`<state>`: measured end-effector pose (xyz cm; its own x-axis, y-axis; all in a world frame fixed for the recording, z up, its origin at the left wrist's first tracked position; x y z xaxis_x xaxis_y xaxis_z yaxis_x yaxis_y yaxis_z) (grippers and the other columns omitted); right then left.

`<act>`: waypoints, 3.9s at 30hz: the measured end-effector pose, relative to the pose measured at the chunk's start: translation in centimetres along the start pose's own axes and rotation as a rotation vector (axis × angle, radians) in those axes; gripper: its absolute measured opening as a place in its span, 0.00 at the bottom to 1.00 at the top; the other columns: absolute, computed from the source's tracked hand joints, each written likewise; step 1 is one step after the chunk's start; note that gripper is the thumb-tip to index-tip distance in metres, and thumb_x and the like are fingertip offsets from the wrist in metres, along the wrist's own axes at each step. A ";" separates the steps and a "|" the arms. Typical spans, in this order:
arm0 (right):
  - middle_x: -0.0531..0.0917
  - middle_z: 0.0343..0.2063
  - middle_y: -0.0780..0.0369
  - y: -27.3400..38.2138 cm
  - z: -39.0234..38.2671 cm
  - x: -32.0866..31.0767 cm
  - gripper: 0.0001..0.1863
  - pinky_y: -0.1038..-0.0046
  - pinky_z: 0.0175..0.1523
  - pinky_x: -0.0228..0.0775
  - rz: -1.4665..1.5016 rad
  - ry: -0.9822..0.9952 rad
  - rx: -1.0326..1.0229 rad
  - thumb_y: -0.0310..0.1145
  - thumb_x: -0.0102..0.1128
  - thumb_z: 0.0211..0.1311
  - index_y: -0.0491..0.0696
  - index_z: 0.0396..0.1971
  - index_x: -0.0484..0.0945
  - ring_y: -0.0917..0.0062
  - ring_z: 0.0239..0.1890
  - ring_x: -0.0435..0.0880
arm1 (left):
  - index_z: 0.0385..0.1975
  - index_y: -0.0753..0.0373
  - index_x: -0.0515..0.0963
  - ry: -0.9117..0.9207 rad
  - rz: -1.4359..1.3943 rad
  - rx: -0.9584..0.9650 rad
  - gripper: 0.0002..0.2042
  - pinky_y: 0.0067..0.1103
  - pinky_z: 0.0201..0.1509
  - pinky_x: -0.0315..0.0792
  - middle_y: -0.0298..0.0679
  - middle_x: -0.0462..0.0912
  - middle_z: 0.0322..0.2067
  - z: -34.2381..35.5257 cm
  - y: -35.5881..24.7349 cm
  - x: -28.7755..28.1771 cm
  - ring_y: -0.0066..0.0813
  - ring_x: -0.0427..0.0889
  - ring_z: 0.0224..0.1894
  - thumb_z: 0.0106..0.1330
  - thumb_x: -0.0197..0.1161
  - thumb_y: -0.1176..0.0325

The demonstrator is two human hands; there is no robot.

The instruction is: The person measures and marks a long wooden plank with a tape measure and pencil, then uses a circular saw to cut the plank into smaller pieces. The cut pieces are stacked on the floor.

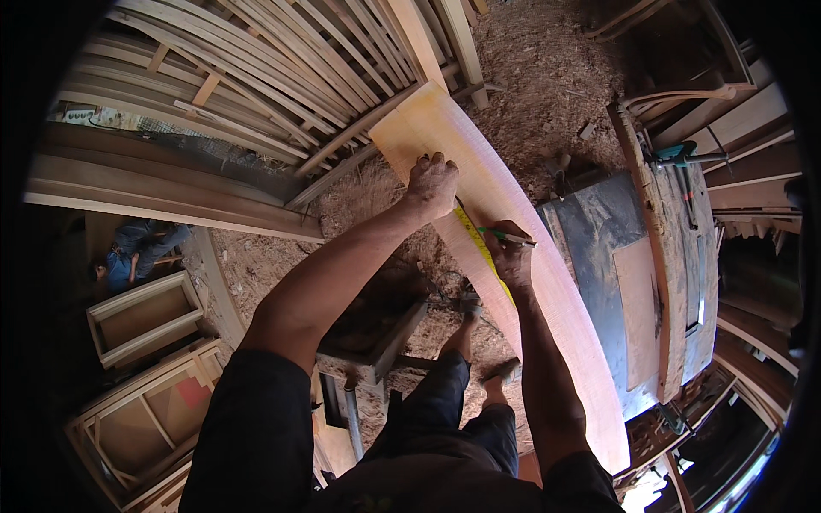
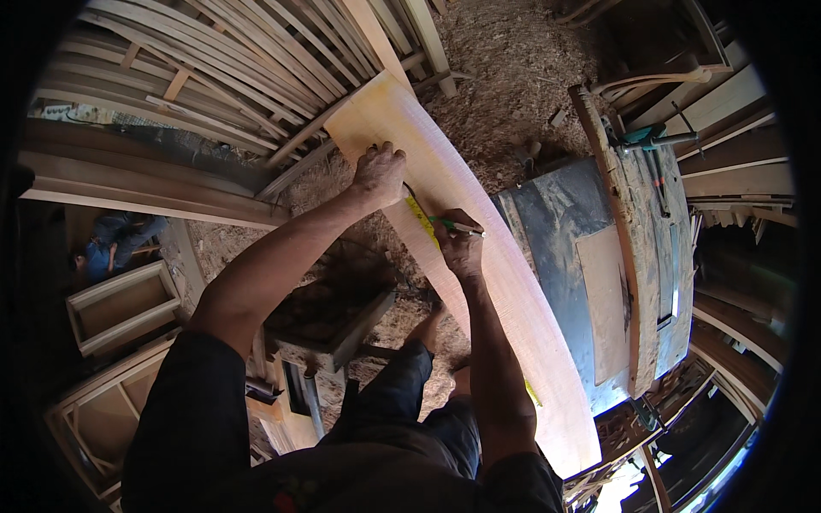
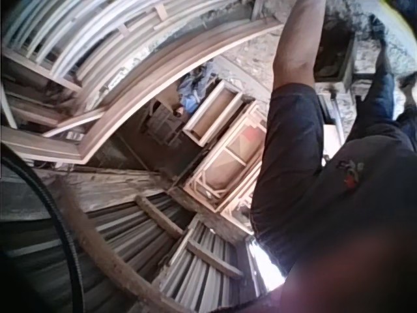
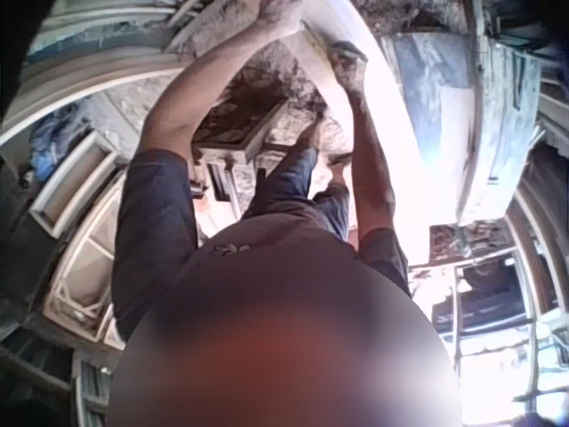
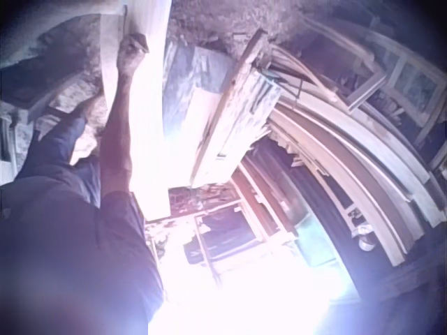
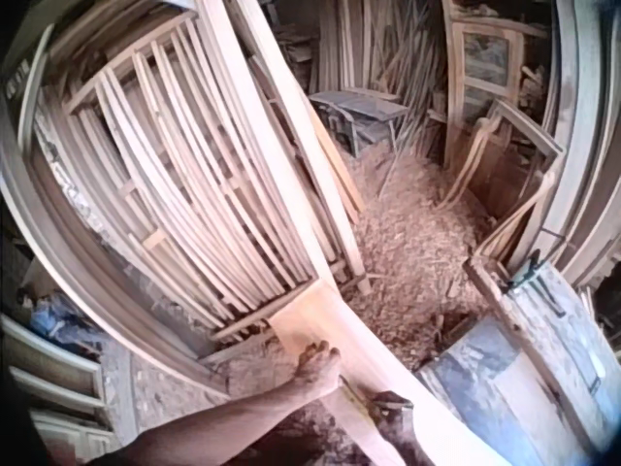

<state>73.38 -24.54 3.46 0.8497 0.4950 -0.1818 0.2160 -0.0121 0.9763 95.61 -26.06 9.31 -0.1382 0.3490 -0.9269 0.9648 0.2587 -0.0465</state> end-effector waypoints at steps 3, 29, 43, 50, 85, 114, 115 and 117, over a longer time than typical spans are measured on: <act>0.86 0.29 0.63 -0.7 0.2 0.2 0.08 0.74 0.39 0.77 0.037 0.000 0.001 0.29 0.72 0.67 0.43 0.40 0.84 0.81 0.31 0.83 | 0.46 0.68 0.83 -0.019 0.014 -0.002 0.23 0.40 0.56 0.82 0.52 0.81 0.51 0.2 0.2 0.5 0.53 0.84 0.54 0.54 0.80 0.61; 0.89 0.38 0.60 -1.4 -4.7 -12.7 0.14 0.74 0.47 0.81 0.031 -0.416 0.119 0.33 0.61 0.79 0.40 0.55 0.83 0.78 0.39 0.87 | 0.51 0.66 0.80 -0.053 -0.079 0.053 0.30 0.43 0.61 0.77 0.50 0.79 0.54 -0.6 0.7 -0.1 0.54 0.80 0.58 0.52 0.83 0.56; 0.90 0.43 0.44 -23.3 -20.8 -65.9 0.35 0.53 0.50 0.83 -0.934 -0.827 0.867 0.54 0.83 0.45 0.39 0.44 0.87 0.52 0.45 0.91 | 0.45 0.63 0.81 -0.243 -0.604 0.297 0.28 0.40 0.57 0.76 0.45 0.77 0.48 -5.0 -30.6 7.4 0.48 0.80 0.54 0.47 0.87 0.60; 0.77 0.27 0.69 -25.9 -21.9 -69.8 0.11 0.73 0.33 0.69 0.256 -1.096 0.632 0.39 0.76 0.63 0.53 0.33 0.80 0.74 0.29 0.74 | 0.61 0.62 0.73 -0.272 -0.707 0.331 0.41 0.47 0.73 0.60 0.47 0.69 0.63 -9.4 -41.0 8.9 0.52 0.65 0.69 0.46 0.88 0.58; 0.85 0.37 0.53 5.2 -17.1 -10.4 0.21 0.65 0.41 0.80 -0.321 0.384 -0.218 0.16 0.72 0.58 0.42 0.53 0.83 0.62 0.38 0.87 | 0.49 0.69 0.70 -0.779 -1.380 -0.935 0.18 0.48 0.45 0.71 0.61 0.80 0.38 -14.4 -14.5 20.5 0.63 0.80 0.42 0.82 0.55 0.56; 0.83 0.24 0.66 0.9 3.1 4.7 0.07 0.74 0.29 0.69 -0.060 0.566 -0.027 0.31 0.71 0.68 0.44 0.33 0.83 0.83 0.25 0.78 | 0.48 0.69 0.67 -0.510 -1.288 -1.028 0.21 0.54 0.43 0.71 0.68 0.82 0.39 -14.7 -13.8 18.1 0.74 0.81 0.44 0.82 0.53 0.52; 0.83 0.24 0.66 0.5 3.1 5.2 0.07 0.74 0.30 0.69 -0.055 0.594 -0.076 0.31 0.71 0.68 0.44 0.33 0.83 0.83 0.25 0.77 | 0.48 0.69 0.68 -0.504 -1.296 -1.030 0.20 0.54 0.43 0.71 0.68 0.82 0.39 -14.7 -13.9 18.0 0.74 0.81 0.44 0.82 0.53 0.53; 0.83 0.24 0.67 -0.5 3.5 5.2 0.08 0.74 0.31 0.69 -0.065 0.641 0.012 0.31 0.72 0.67 0.45 0.31 0.82 0.82 0.24 0.76 | 0.48 0.69 0.68 -0.504 -1.345 -1.043 0.19 0.53 0.43 0.71 0.67 0.82 0.39 -14.8 -14.0 17.8 0.72 0.81 0.44 0.82 0.53 0.54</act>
<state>79.34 -25.04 1.62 0.3795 0.9159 -0.1308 0.2661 0.0274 0.9636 76.33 -10.18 -1.03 -0.3698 -0.7985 -0.4750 -0.3030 0.5870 -0.7508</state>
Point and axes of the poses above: each hand's wrist, its own z-axis towards the middle knuckle, its own x-axis out of the palm, y = z × x, the point moved 3 cm from there along z, towards the middle knuckle
